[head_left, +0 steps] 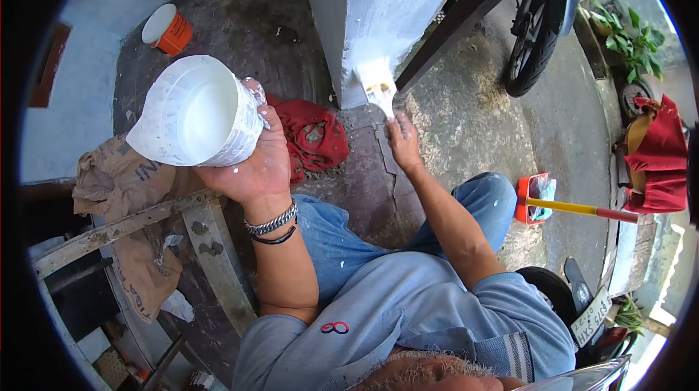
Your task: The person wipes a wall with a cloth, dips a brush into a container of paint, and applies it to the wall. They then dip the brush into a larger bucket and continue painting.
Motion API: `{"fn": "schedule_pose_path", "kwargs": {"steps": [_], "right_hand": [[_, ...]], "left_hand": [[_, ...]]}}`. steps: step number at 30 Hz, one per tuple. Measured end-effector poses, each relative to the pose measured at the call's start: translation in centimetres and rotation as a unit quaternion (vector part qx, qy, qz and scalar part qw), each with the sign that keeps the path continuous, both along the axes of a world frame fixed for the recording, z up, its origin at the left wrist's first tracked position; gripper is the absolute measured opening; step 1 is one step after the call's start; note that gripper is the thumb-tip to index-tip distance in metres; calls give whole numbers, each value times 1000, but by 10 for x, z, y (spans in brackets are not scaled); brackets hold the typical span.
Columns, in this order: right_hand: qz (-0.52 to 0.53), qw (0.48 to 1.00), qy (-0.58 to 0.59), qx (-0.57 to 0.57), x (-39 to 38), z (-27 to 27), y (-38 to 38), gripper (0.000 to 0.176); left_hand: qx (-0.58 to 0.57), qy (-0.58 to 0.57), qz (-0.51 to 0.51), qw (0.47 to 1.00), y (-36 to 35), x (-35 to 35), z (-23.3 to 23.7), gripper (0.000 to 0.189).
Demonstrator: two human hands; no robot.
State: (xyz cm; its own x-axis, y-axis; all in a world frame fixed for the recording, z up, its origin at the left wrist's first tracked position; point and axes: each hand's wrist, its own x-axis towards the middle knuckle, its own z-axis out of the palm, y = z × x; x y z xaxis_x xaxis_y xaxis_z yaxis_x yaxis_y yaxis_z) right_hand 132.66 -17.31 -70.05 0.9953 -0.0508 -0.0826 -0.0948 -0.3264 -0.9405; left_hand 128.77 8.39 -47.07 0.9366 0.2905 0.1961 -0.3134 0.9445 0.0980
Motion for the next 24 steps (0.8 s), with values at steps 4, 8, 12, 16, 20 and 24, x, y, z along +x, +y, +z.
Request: {"fn": "schedule_pose_path", "kwargs": {"steps": [4, 8, 12, 16, 20, 24], "right_hand": [[-1, 987, 112, -119, -32, -95, -25, 31], [11, 984, 171, -56, -18, -129, -45, 23], [-42, 970, 239, 25, -4, -89, -25, 19], [-49, 959, 275, 35, 11, -109, -10, 18], [-14, 966, 256, 28, 19, -77, 4, 20], [-73, 944, 269, 175, 13, -16, 18, 20]], "left_hand": [[-1, 11, 1, 1000, 1, 0, 1, 61], [8, -1, -6, 1000, 0, 1, -1, 61], [3, -1, -1, 1000, -2, 0, 1, 62], [18, 3, -7, 1000, 3, -3, 1, 62], [22, 12, 8, 1000, 6, -4, 0, 62], [15, 10, -3, 1000, 4, -2, 1, 62]]}}
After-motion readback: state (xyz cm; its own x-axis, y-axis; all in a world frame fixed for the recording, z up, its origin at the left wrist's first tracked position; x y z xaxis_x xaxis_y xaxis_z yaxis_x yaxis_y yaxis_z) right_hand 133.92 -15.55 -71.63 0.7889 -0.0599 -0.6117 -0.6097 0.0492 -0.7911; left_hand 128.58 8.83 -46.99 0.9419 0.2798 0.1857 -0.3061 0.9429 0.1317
